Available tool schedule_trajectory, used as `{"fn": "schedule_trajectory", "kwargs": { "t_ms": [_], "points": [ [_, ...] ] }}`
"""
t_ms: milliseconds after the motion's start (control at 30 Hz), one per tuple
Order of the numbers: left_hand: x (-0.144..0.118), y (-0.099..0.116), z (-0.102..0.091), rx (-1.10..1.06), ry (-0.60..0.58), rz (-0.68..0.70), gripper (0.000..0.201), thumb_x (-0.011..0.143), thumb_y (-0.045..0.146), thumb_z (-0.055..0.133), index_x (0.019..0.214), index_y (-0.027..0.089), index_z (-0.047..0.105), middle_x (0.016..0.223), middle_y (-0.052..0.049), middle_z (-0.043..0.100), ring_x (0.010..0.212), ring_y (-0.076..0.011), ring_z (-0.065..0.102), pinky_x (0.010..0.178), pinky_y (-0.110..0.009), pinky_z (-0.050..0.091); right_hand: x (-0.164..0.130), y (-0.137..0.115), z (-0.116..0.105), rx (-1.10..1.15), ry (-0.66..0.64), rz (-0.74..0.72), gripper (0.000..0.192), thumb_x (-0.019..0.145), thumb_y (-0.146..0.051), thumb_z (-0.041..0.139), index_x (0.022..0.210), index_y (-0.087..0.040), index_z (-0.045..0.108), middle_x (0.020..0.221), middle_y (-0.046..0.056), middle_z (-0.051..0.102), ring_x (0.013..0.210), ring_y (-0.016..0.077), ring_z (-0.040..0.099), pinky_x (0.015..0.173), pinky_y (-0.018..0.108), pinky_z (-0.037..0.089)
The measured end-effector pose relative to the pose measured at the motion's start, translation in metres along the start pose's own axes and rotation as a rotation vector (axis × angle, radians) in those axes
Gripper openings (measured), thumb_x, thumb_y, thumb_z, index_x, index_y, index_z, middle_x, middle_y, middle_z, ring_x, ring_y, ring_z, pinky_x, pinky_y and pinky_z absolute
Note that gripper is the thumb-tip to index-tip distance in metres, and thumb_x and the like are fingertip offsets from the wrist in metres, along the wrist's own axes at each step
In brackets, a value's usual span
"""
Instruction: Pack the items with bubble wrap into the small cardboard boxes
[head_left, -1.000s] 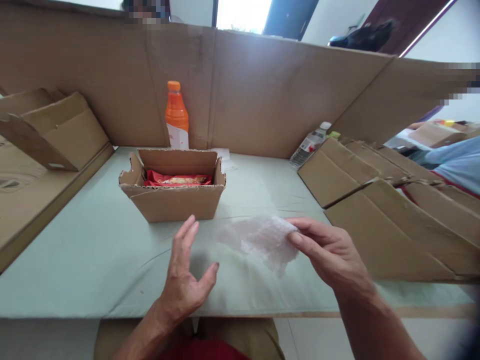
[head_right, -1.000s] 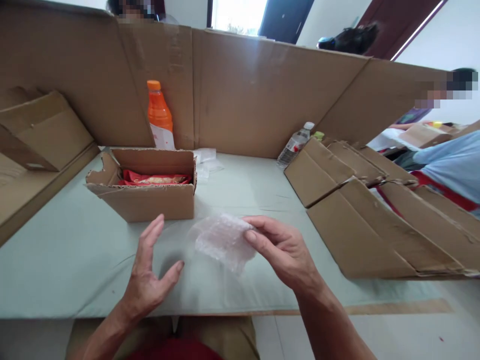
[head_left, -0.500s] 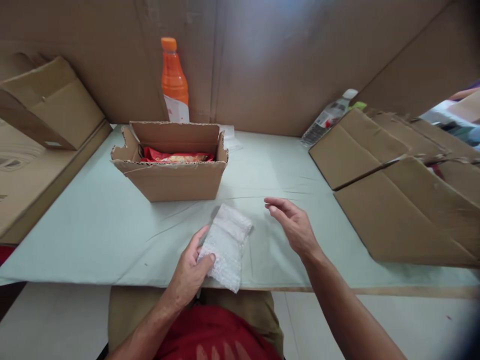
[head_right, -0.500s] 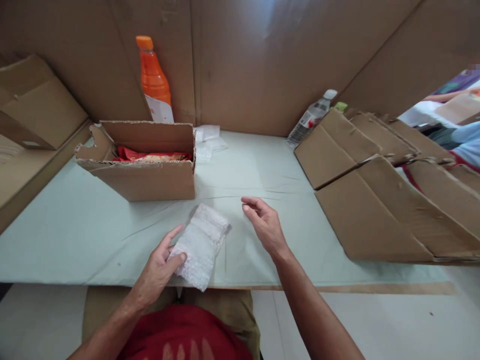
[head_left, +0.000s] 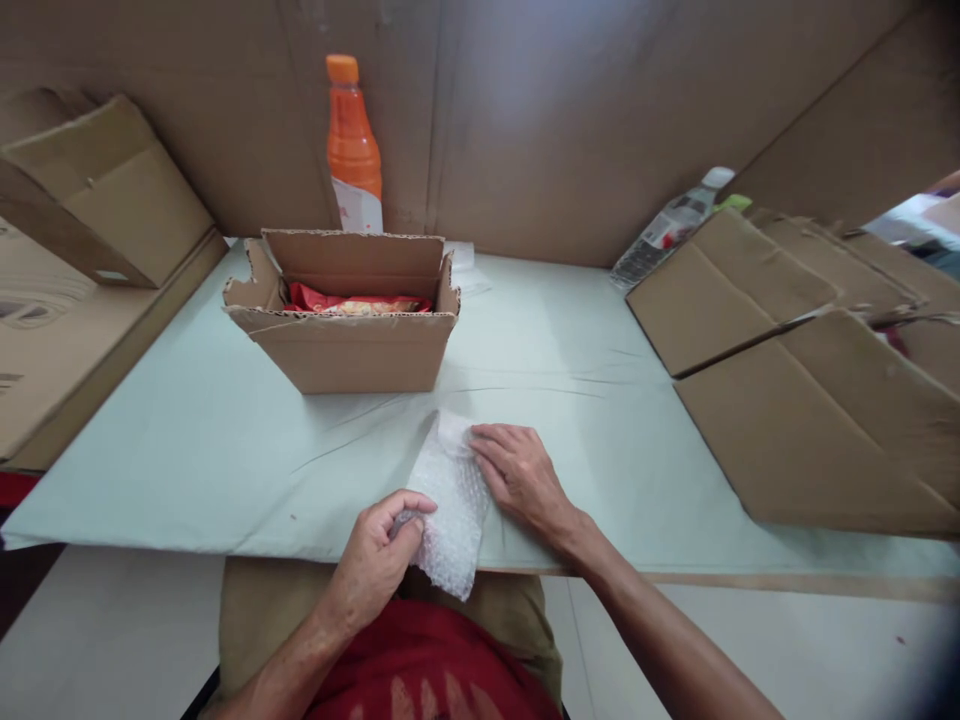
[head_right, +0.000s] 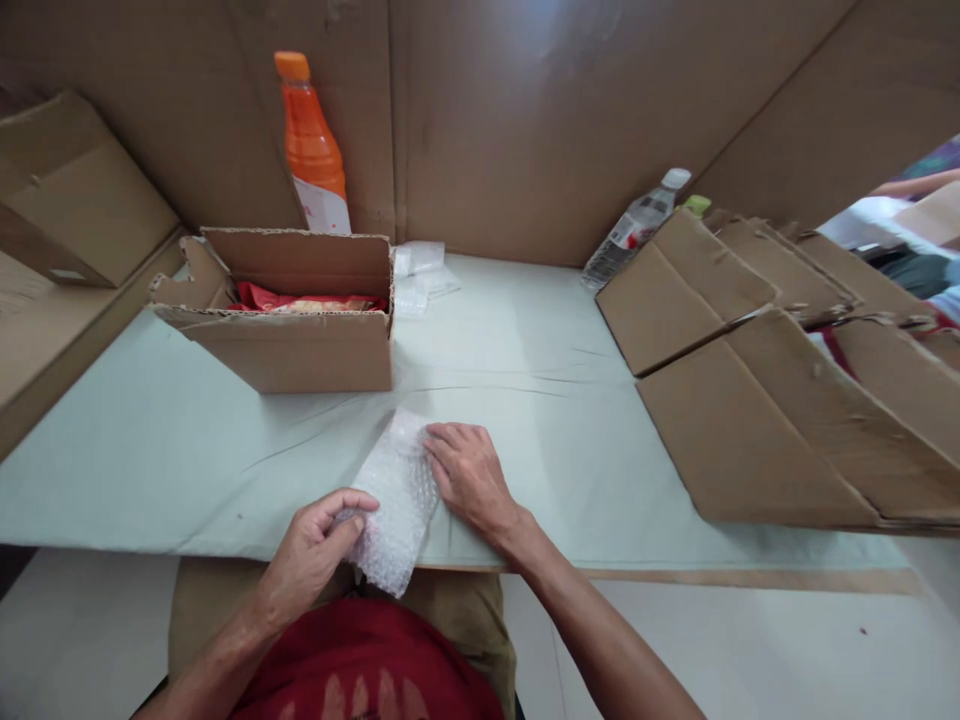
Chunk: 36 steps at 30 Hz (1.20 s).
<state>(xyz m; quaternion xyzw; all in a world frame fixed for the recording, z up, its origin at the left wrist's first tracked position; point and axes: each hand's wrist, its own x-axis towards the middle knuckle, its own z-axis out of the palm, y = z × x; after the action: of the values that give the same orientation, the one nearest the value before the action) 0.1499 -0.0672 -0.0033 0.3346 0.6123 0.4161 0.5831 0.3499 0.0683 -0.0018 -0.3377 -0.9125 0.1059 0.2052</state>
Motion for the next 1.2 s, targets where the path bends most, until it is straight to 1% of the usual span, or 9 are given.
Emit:
{"fn": "schedule_trajectory", "kwargs": {
  "t_ms": [133,267,367,433,567,633,867,1000,1200],
  "points": [
    [-0.012,0.005,-0.004,-0.010,-0.004,-0.034,0.031,0.080,0.037,0.063,0.099,0.013,0.067,0.062,0.004,0.050,0.057,-0.0105,0.043,0.056,-0.023,0.036,0.020,0.017,-0.007,0.125,0.100,0.130,0.020,0.095,-0.021,0.053,0.102,-0.022,0.072,0.106,0.007,0.077,0.101,0.0250,0.070,0.092,0.044,0.050],
    [-0.022,0.008,-0.006,-0.072,-0.026,-0.072,0.034,0.082,0.039,0.065,0.105,0.014,0.067,0.063,0.004,0.051,0.057,-0.0100,0.044,0.057,-0.022,0.037,0.042,0.029,-0.025,0.203,0.265,0.303,0.020,0.092,-0.027,0.056,0.105,-0.023,0.070,0.111,0.008,0.076,0.107,0.0275,0.068,0.096,0.047,0.051],
    [-0.025,0.006,-0.007,-0.188,-0.059,-0.098,0.039,0.082,0.042,0.068,0.109,0.014,0.065,0.065,0.003,0.056,0.058,-0.0109,0.050,0.059,-0.023,0.042,0.041,0.021,-0.036,0.234,0.370,0.273,0.021,0.095,-0.029,0.054,0.108,-0.025,0.070,0.116,0.007,0.074,0.111,0.0258,0.067,0.101,0.047,0.049],
    [-0.024,0.004,-0.007,-0.257,-0.091,-0.109,0.042,0.081,0.043,0.070,0.111,0.014,0.064,0.067,0.002,0.060,0.059,-0.0122,0.055,0.061,-0.025,0.046,0.032,0.011,-0.038,0.248,0.311,0.183,0.021,0.096,-0.028,0.053,0.108,-0.026,0.070,0.114,0.006,0.075,0.110,0.0245,0.067,0.099,0.046,0.050],
    [-0.021,0.005,-0.006,-0.307,-0.148,-0.098,0.045,0.082,0.043,0.071,0.114,0.012,0.063,0.070,0.000,0.065,0.059,-0.0130,0.060,0.060,-0.026,0.049,0.013,0.001,-0.021,0.189,-0.018,0.005,0.023,0.094,-0.020,0.055,0.109,-0.024,0.071,0.115,0.007,0.075,0.113,0.0270,0.066,0.096,0.048,0.049],
    [-0.022,0.010,-0.006,-0.332,-0.167,-0.111,0.049,0.080,0.045,0.073,0.114,0.011,0.064,0.069,-0.001,0.066,0.060,-0.0143,0.063,0.059,-0.026,0.050,0.009,0.003,-0.010,0.134,-0.092,-0.011,0.026,0.092,-0.016,0.054,0.110,-0.021,0.071,0.120,0.009,0.073,0.118,0.0284,0.063,0.096,0.049,0.047],
    [-0.030,0.027,-0.009,-0.493,-0.181,-0.182,0.056,0.070,0.051,0.080,0.106,0.009,0.069,0.065,-0.004,0.066,0.058,-0.0184,0.067,0.051,-0.025,0.052,0.007,0.000,-0.003,0.104,-0.070,-0.045,0.024,0.094,-0.016,0.054,0.111,-0.020,0.071,0.122,0.009,0.072,0.120,0.0277,0.062,0.098,0.048,0.043],
    [-0.030,0.028,-0.014,-0.547,-0.181,-0.166,0.058,0.071,0.051,0.079,0.109,0.010,0.069,0.068,-0.008,0.070,0.060,-0.0190,0.067,0.051,-0.026,0.053,0.007,-0.006,-0.005,0.127,-0.133,-0.086,0.025,0.094,-0.016,0.054,0.111,-0.020,0.072,0.124,0.009,0.072,0.122,0.0284,0.061,0.097,0.049,0.044],
    [-0.026,0.029,-0.021,-0.568,-0.190,-0.127,0.059,0.074,0.052,0.075,0.115,0.010,0.068,0.072,-0.012,0.072,0.065,-0.0212,0.067,0.053,-0.028,0.054,0.004,-0.002,-0.006,0.190,-0.067,-0.021,0.027,0.096,-0.020,0.051,0.112,-0.024,0.073,0.122,0.008,0.073,0.117,0.0261,0.064,0.098,0.048,0.046]
  ]
}}
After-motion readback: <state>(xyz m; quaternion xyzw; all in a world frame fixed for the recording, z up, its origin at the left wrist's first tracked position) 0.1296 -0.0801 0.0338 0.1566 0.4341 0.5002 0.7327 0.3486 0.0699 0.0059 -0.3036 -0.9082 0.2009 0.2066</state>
